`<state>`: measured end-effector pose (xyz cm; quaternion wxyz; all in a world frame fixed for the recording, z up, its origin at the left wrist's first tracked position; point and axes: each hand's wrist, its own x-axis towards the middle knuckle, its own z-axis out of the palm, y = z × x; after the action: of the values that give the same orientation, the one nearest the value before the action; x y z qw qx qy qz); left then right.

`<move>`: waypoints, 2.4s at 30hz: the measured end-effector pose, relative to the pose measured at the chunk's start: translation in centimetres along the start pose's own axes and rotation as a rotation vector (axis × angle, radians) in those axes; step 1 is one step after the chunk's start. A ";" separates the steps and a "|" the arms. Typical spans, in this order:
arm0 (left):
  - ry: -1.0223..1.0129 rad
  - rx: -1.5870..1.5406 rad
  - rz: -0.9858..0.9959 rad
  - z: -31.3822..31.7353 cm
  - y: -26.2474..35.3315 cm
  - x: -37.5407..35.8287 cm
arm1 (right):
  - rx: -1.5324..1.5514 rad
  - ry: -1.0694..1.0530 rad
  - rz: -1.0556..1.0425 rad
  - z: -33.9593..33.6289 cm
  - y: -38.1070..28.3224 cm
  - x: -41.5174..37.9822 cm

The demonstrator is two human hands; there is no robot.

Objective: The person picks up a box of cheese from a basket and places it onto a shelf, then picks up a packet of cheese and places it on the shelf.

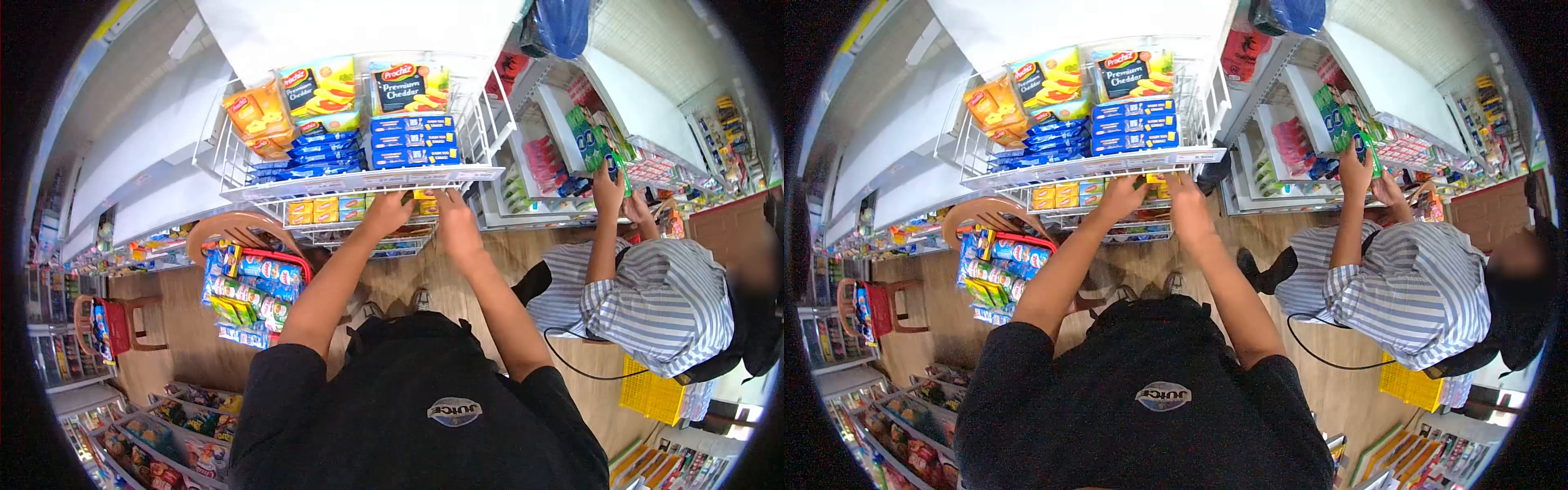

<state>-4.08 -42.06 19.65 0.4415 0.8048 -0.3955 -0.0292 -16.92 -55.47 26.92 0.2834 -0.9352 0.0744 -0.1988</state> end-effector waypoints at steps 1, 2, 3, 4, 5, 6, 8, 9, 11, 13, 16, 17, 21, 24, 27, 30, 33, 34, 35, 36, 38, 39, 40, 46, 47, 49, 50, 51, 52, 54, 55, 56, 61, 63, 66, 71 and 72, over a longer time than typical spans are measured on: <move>0.007 -0.069 -0.057 0.1 0.0 0.3 | -0.014 -0.006 0.006 -0.1 0.0 0.1; 0.016 -0.138 -0.114 0.2 0.0 0.5 | -0.028 -0.013 0.011 -0.2 0.0 0.3; -0.089 -0.095 -0.220 -0.5 0.5 0.8 | -0.031 -0.021 0.006 0.1 -0.1 0.4; -0.082 -0.098 -0.225 -0.4 0.3 0.9 | -0.050 0.016 0.010 0.4 -0.2 0.5; -0.020 -0.072 -0.144 -0.6 0.4 1.2 | -0.068 0.055 0.015 0.7 -0.3 0.5; 0.040 -0.045 -0.063 -0.5 0.2 1.3 | -0.067 0.050 0.014 0.9 -0.2 0.6; 0.063 -0.023 -0.050 -0.6 -0.4 1.8 | -0.169 -0.014 0.006 1.3 0.2 1.0; 0.061 -0.019 0.015 -0.5 -0.9 2.2 | -0.167 -0.019 0.006 1.5 0.5 1.2; -0.008 0.126 0.086 0.2 -3.0 2.8 | -0.215 -0.068 0.047 1.9 0.9 1.7; -0.071 0.158 0.043 -1.0 -2.1 2.8 | -0.237 -0.088 0.075 2.1 0.8 1.9; -0.173 0.141 -0.086 -1.8 -1.8 3.2 | -0.244 -0.083 0.120 2.9 1.0 2.3; -0.293 0.102 -0.164 -2.0 -2.0 3.6 | -0.229 -0.059 0.139 3.3 1.0 2.5; -0.350 0.130 -0.182 -1.6 -1.9 3.8 | -0.215 0.034 0.102 4.1 1.5 2.8; -0.241 0.090 -0.046 -0.8 -2.7 4.3 | -0.185 0.067 0.101 4.1 1.7 2.8; -0.195 0.054 -0.032 -0.5 -2.6 4.8 | -0.188 0.057 0.086 4.4 1.9 2.9; -0.181 0.011 -0.085 -0.1 -2.6 4.9 | -0.185 0.014 0.139 4.5 2.1 3.0; -0.165 -0.005 -0.081 -0.4 -2.3 4.6 | -0.147 0.106 0.054 4.7 2.1 3.0; -0.161 -0.033 -0.084 -0.5 -2.1 4.6 | -0.141 0.096 0.081 4.7 2.0 3.1; -0.163 -0.033 -0.083 -0.6 -1.8 4.6 | -0.137 0.086 0.109 4.6 1.9 3.1; -0.149 0.001 -0.053 -0.4 -1.7 4.8 | -0.137 0.088 0.111 4.7 2.0 3.0; -0.134 0.036 -0.023 0.0 -1.6 5.0 | -0.124 0.102 0.105 5.0 2.1 3.0; -0.153 0.102 0.016 0.0 -1.4 5.1 | -0.124 0.102 0.106 5.1 2.3 2.9; -0.172 0.168 0.054 0.0 -1.2 5.1 | -0.146 0.072 0.085 5.2 2.4 2.8; -0.107 0.254 0.106 0.6 -1.2 4.7 | -0.166 0.003 0.071 4.4 0.9 0.3; -0.137 0.238 0.049 0.9 -1.6 4.3 | -0.138 -0.077 0.140 4.2 0.6 0.1; -0.147 0.255 0.053 1.1 -1.9 4.2 | -0.180 -0.026 0.067 4.8 1.1 -0.2; -0.154 0.273 0.058 1.3 -2.1 4.3 | -0.223 0.027 -0.010 5.0 1.4 -0.3; -0.160 0.274 0.063 1.2 -1.8 4.4 | -0.222 0.031 -0.004 5.1 1.5 -0.3; -0.148 0.333 0.119 1.0 -1.5 4.7 | -0.231 -0.021 0.028 5.1 1.6 -0.2; -0.143 0.390 0.184 1.0 -1.3 5.0 | -0.240 -0.067 0.069 5.3 2.0 -0.1; -0.119 0.450 0.242 0.9 -1.6 4.7 | -0.233 -0.065 0.066 5.5 2.2 -0.1; -0.094 0.509 0.299 0.9 -1.9 4.5 | -0.225 -0.064 0.064 5.7 2.4 -0.2; -0.068 0.439 0.239 2.1 -2.6 4.9 | -0.322 -0.129 0.085 6.3 2.6 -0.2; -0.087 0.453 0.249 2.1 -2.1 4.4 | -0.366 -0.202 0.085 6.1 2.6 -0.1; -0.193 0.428 0.227 1.7 -1.5 4.5 | -0.286 -0.151 0.076 6.8 3.2 -0.3; -0.162 0.446 0.172 1.9 -0.4 4.5 | -0.336 -0.048 0.050 8.1 4.1 -0.5; -0.165 0.447 0.175 2.2 -0.8 4.5 | -0.318 -0.056 0.049 7.8 4.0 -0.4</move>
<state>-1.40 -46.25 19.09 0.2197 0.8400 -0.4950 0.0316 -14.18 -54.74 18.56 0.1383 -0.9714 0.1198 -0.1515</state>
